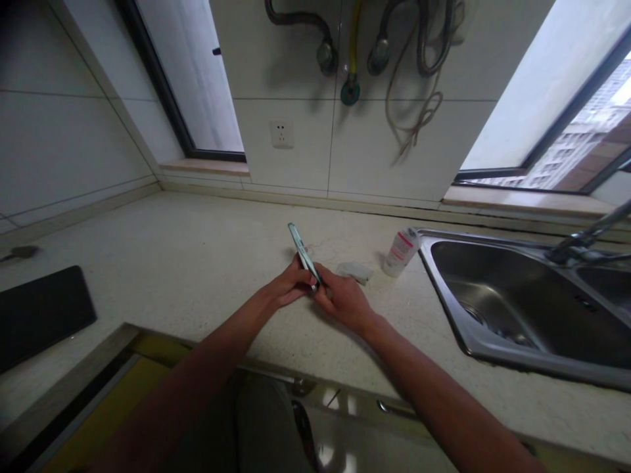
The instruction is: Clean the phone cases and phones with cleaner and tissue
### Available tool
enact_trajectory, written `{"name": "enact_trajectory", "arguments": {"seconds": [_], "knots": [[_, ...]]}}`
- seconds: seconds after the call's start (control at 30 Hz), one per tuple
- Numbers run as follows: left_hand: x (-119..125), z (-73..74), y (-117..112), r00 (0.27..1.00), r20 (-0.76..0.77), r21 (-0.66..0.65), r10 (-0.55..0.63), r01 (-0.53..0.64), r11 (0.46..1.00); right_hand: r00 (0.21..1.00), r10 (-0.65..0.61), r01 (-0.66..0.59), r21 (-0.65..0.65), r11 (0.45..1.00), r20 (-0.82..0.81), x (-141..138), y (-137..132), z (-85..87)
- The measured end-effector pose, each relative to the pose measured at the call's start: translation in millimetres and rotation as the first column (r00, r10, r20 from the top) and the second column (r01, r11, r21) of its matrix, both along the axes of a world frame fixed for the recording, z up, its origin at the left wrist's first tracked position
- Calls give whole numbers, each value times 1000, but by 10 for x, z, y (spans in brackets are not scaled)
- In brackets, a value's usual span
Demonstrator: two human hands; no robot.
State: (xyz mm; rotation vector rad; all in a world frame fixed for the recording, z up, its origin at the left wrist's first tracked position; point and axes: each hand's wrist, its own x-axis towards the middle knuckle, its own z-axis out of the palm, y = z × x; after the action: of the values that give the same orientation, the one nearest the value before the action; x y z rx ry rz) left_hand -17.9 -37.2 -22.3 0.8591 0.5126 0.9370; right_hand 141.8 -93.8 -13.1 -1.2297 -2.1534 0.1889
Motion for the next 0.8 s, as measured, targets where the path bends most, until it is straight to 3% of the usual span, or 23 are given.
{"name": "enact_trajectory", "arguments": {"seconds": [0.13,0.33,0.6,0.8], "knots": [[45,26,7,999,37,-36,-24,25,999,991,-28,14,108,994,132,5,54,-32],[32,16,52,995,35,-137,-98,102,985,990,-31,4,196,981,135,16,161,-100],[16,-35,64,996,-10,-89,-85,84,992,988,-20,18,11,1000,152,-14,133,-50],[17,-26,71,986,4,-75,-166,166,983,977,6,-6,0,1000,214,55,141,-43]]}}
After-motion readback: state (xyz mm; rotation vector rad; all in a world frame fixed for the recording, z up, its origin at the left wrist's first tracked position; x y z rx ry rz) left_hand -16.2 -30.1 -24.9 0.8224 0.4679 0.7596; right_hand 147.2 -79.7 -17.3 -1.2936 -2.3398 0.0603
